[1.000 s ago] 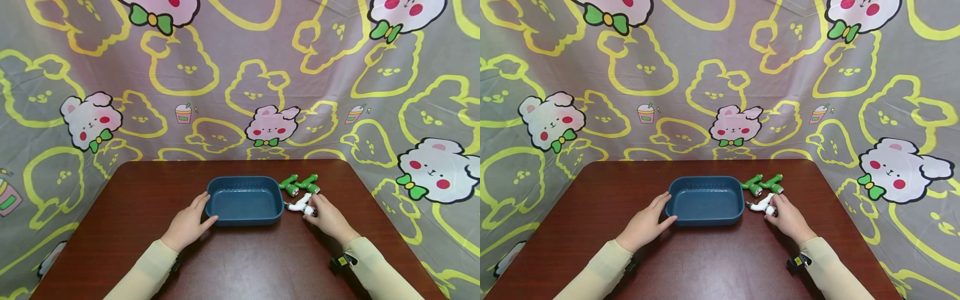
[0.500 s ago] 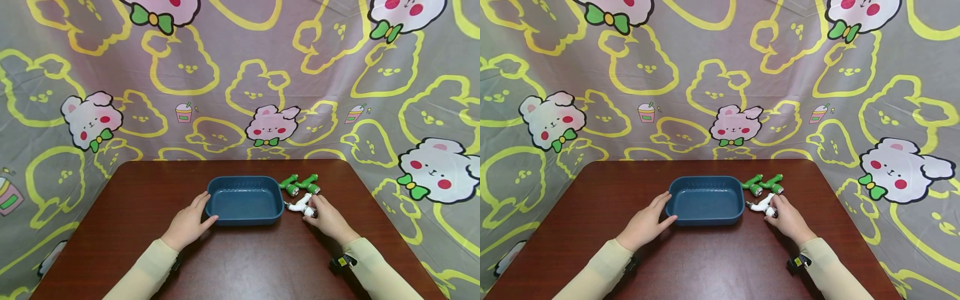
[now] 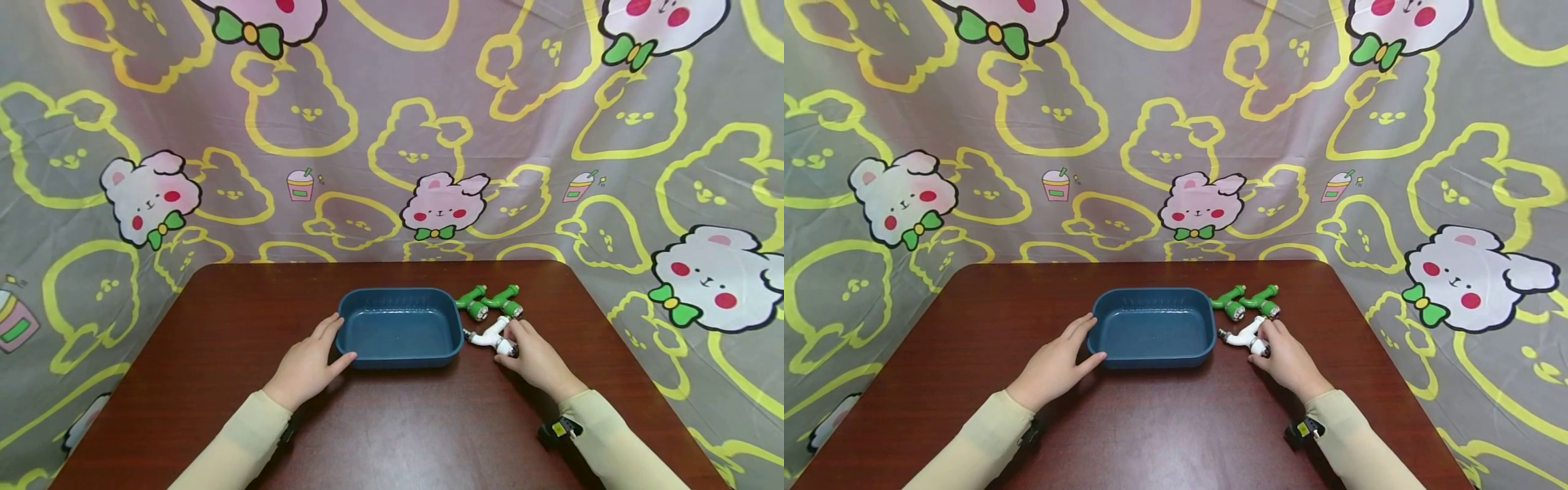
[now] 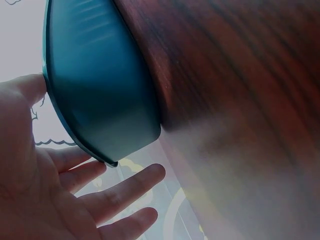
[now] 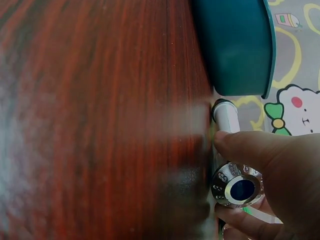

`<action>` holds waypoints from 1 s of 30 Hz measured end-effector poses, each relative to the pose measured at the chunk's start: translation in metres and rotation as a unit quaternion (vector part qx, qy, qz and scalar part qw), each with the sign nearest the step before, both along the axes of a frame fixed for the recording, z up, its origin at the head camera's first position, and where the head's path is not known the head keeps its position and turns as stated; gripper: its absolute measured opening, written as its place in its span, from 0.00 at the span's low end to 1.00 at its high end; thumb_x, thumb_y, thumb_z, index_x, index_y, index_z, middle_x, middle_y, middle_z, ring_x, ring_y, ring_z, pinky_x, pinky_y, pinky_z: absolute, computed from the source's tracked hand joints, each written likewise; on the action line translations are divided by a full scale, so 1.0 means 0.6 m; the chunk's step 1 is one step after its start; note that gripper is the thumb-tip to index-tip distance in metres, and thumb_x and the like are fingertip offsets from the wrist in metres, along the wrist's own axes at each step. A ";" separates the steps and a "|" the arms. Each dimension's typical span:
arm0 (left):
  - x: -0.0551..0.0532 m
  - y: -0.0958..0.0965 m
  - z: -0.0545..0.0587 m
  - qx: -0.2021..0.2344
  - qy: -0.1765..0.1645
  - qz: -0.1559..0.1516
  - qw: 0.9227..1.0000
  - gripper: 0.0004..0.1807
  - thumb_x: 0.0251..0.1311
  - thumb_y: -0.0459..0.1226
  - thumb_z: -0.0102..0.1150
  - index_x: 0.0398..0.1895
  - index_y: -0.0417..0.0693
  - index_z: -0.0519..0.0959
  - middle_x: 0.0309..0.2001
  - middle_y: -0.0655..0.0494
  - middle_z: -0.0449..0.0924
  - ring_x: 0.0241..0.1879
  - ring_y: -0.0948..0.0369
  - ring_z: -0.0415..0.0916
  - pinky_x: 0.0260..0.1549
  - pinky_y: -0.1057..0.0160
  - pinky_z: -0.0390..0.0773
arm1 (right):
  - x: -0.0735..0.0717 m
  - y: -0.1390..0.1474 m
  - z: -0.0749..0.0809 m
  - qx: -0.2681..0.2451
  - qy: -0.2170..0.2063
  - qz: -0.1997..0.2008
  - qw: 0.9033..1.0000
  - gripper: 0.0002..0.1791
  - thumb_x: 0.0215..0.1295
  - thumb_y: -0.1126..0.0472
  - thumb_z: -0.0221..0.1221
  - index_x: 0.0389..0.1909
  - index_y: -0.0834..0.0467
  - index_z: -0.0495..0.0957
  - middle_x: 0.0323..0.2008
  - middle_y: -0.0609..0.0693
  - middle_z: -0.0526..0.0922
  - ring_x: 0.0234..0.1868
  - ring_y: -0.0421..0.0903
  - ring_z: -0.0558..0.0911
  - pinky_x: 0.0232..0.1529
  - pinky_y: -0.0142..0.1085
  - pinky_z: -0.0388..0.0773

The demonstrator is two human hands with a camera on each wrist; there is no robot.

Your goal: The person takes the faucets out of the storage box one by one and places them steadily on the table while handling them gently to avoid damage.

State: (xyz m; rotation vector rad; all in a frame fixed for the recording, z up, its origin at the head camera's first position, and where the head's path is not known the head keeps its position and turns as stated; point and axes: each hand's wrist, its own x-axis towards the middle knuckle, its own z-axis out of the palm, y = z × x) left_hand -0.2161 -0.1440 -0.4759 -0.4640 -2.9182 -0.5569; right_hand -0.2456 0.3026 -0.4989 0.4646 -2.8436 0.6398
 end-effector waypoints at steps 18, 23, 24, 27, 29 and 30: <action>-0.001 -0.001 0.003 0.005 -0.010 0.000 1.000 0.46 0.67 0.59 0.62 0.79 0.43 0.62 0.78 0.44 0.62 0.59 0.45 0.81 0.54 0.44 0.83 | 0.001 -0.007 0.015 -0.015 0.046 -0.016 0.999 0.20 0.61 0.57 0.73 0.46 0.61 0.76 0.41 0.56 0.77 0.40 0.51 0.81 0.42 0.46 0.79; 0.000 -0.002 0.005 0.015 -0.017 0.002 1.000 0.46 0.67 0.59 0.62 0.79 0.43 0.61 0.78 0.44 0.61 0.61 0.44 0.80 0.55 0.44 0.82 | 0.000 -0.015 0.020 -0.031 0.053 -0.013 0.998 0.18 0.62 0.61 0.72 0.48 0.63 0.78 0.44 0.59 0.79 0.45 0.56 0.84 0.48 0.52 0.81; 0.001 -0.002 0.006 0.018 -0.017 0.002 1.000 0.46 0.67 0.59 0.62 0.79 0.43 0.61 0.78 0.44 0.61 0.62 0.44 0.80 0.56 0.44 0.82 | 0.000 -0.018 0.021 -0.033 0.056 -0.011 0.998 0.18 0.62 0.61 0.72 0.48 0.63 0.78 0.45 0.58 0.79 0.45 0.56 0.84 0.48 0.52 0.82; 0.001 -0.003 0.007 0.025 -0.010 0.005 1.000 0.45 0.68 0.58 0.61 0.79 0.43 0.61 0.78 0.43 0.62 0.61 0.44 0.80 0.56 0.44 0.82 | -0.001 -0.026 0.022 -0.039 0.069 -0.005 0.997 0.17 0.62 0.62 0.72 0.47 0.63 0.78 0.45 0.58 0.79 0.44 0.55 0.85 0.48 0.51 0.83; 0.001 -0.003 0.009 0.032 0.006 0.006 0.999 0.43 0.68 0.56 0.62 0.78 0.41 0.63 0.76 0.42 0.64 0.59 0.44 0.82 0.54 0.44 0.83 | -0.002 -0.032 0.024 -0.046 0.082 -0.003 0.996 0.16 0.63 0.62 0.71 0.47 0.63 0.79 0.44 0.57 0.79 0.44 0.55 0.85 0.47 0.51 0.83; 0.001 -0.003 0.010 0.036 0.015 0.007 0.999 0.42 0.68 0.55 0.63 0.77 0.40 0.64 0.76 0.41 0.65 0.58 0.44 0.82 0.54 0.45 0.83 | -0.002 -0.035 0.025 -0.049 0.088 -0.003 0.995 0.15 0.63 0.62 0.71 0.46 0.63 0.79 0.44 0.57 0.79 0.44 0.54 0.85 0.46 0.50 0.84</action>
